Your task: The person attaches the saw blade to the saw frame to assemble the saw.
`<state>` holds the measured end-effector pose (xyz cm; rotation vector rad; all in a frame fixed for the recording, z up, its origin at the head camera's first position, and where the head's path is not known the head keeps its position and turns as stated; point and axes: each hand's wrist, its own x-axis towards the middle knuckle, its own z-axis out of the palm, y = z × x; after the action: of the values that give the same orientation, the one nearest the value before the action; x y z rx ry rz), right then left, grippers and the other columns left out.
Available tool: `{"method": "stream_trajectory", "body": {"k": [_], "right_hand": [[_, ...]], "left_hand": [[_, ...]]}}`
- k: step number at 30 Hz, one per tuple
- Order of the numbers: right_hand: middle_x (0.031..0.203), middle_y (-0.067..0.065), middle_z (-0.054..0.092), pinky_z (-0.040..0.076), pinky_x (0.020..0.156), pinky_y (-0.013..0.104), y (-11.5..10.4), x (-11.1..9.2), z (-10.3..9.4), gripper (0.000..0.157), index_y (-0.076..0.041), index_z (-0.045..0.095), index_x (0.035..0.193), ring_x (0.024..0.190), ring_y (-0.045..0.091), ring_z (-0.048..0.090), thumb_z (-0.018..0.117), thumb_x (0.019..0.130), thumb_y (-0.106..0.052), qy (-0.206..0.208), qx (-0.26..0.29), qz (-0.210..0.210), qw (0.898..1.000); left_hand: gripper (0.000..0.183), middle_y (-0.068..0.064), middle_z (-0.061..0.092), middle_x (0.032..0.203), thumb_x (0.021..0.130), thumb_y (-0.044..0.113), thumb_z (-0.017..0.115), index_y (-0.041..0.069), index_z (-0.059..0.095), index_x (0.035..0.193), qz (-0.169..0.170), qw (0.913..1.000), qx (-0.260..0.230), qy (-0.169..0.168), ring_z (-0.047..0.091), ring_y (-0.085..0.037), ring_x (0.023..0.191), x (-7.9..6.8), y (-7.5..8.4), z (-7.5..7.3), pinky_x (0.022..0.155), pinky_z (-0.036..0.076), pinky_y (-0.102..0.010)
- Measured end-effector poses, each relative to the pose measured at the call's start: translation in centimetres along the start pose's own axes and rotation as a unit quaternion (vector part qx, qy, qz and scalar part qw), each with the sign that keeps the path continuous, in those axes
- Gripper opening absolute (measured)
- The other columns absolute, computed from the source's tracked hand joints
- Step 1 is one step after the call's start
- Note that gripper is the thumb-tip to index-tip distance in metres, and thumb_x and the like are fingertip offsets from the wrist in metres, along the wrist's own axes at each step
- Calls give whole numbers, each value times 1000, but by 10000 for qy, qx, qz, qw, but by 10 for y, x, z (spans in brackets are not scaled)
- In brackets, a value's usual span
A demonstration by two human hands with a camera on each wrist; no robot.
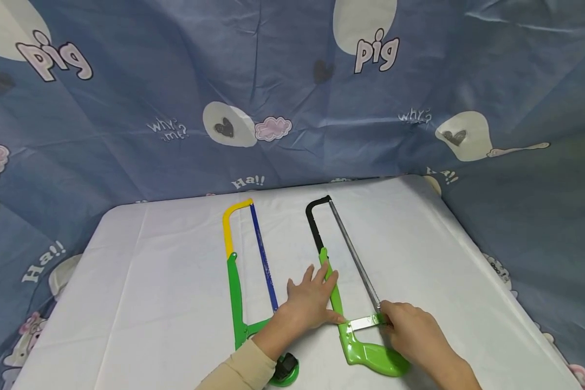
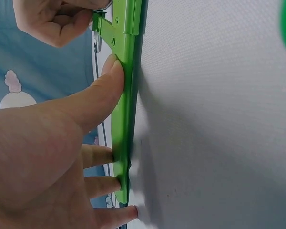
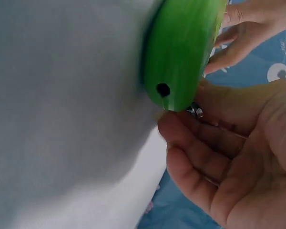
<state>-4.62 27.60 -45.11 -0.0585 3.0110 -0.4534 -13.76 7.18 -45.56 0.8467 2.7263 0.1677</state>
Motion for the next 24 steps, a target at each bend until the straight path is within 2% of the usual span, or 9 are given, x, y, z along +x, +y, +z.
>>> {"method": "stream_trajectory", "body": {"k": [4, 9, 17, 24], "right_hand": [[64, -12, 52, 37, 55, 24, 3, -1, -1, 32, -21, 53, 72, 61, 8, 43, 72, 79, 4, -41, 387, -62, 9992], [66, -10, 52, 37, 58, 23, 5, -3, -4, 31, -20, 53, 73, 64, 9, 44, 67, 81, 7, -172, 775, 70, 9968], [66, -11, 49, 35, 55, 25, 3, -4, -2, 33, -21, 50, 69, 63, 8, 43, 68, 81, 4, 37, 487, 234, 9985], [63, -9, 51, 36, 54, 23, 3, -3, 0, 32, -19, 53, 69, 61, 9, 43, 67, 79, 9, -8, 653, 306, 9974]], "left_hand": [[98, -6, 28, 165, 75, 68, 72, 23, 37, 154, -7, 10000, -21, 12, 32, -36, 149, 0, 0, 0, 98, 43, -71], [97, -6, 28, 164, 75, 67, 72, 22, 37, 154, 9, 10000, -38, 25, 32, -37, 149, 1, -1, 0, 98, 42, -71], [96, -6, 28, 165, 76, 67, 72, 23, 37, 154, -10, 10000, -59, 28, 32, -36, 149, 0, 0, -1, 99, 42, -71], [97, -7, 29, 164, 75, 65, 74, 21, 38, 154, 15, 9998, -182, 47, 32, -37, 148, -2, 0, -3, 99, 41, -72]]}}
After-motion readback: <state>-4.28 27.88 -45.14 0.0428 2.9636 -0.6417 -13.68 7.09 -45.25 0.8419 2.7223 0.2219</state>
